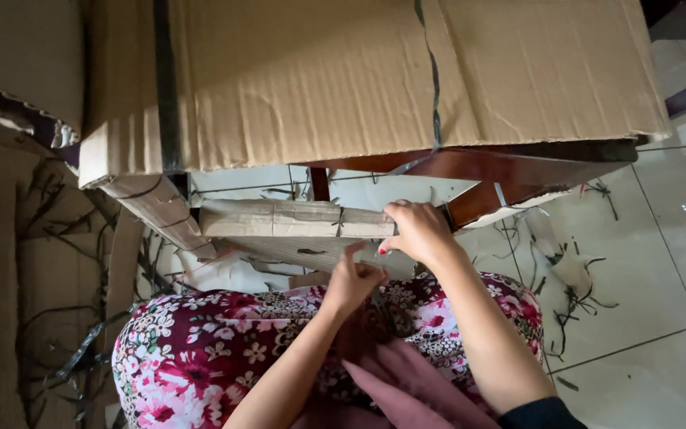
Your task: Wrapping furniture legs with protective cardboard and securing it by tying thin strings.
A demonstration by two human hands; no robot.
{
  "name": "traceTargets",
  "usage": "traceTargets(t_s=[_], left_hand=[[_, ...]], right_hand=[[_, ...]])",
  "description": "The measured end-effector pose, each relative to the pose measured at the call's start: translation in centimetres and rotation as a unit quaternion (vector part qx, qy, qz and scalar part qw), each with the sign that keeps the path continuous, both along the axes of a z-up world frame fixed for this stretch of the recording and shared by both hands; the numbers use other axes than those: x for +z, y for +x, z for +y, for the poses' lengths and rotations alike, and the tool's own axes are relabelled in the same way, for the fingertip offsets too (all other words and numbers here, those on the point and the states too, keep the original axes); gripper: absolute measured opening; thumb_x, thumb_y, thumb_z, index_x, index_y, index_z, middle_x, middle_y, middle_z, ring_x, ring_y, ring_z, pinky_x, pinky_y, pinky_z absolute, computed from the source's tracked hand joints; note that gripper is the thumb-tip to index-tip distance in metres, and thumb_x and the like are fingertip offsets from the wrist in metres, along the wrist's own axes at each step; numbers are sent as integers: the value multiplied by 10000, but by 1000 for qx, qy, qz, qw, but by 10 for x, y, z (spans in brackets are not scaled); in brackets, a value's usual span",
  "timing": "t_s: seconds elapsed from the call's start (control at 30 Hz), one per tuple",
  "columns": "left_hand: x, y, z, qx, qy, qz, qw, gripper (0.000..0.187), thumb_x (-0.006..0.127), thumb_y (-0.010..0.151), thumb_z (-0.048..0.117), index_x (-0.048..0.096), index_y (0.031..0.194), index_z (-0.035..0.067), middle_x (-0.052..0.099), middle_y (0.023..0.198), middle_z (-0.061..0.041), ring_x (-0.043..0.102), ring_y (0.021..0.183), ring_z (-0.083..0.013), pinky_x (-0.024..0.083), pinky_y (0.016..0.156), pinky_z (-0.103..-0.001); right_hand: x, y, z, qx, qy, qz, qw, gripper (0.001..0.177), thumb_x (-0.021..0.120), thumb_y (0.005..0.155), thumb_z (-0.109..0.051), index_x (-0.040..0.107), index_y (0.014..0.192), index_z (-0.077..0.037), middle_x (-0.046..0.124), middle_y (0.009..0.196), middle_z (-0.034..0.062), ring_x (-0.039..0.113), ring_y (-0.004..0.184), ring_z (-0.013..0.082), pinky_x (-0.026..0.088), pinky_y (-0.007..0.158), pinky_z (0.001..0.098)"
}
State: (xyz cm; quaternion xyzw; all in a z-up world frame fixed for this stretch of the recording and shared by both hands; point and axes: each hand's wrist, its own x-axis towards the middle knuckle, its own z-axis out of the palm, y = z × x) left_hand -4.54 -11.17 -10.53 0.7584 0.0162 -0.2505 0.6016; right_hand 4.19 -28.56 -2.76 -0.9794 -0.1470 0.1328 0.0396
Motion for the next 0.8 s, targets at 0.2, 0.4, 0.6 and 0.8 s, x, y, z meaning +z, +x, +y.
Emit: traceTargets(t_s=[0.2,0.4,0.6,0.8], left_hand=[[-43,19,-29,-16,-248,14,969,793,782,883,183,367,1551,79,775,906,-49,723,813,-155,591,681,-254],[-65,29,-34,37,-237,28,970,454,796,868,165,478,1167,42,709,830,-95,629,751,-179,534,614,-296],[-51,36,-35,61,-268,-29,961,140,860,823,97,768,883,10,736,730,-68,635,708,-153,553,652,-299],[7,11,-8,20,-50,-94,994,148,819,845,204,815,939,90,800,795,-95,789,808,-265,601,728,-360]], right_hand=[[23,0,6,-3,-4,20,1000,658,910,611,-487,717,1116,-113,758,1022,100,728,1017,363,561,905,521],[25,0,6,-15,-4,44,999,613,871,684,-518,706,1138,-140,747,1070,82,720,1038,347,566,900,511],[25,-2,6,-13,5,38,999,611,870,686,-520,717,1131,-130,755,1081,103,720,1047,353,568,886,521],[32,-41,12,8,187,-122,975,473,752,897,-242,645,1347,-142,704,1243,106,704,1061,360,585,854,489]])
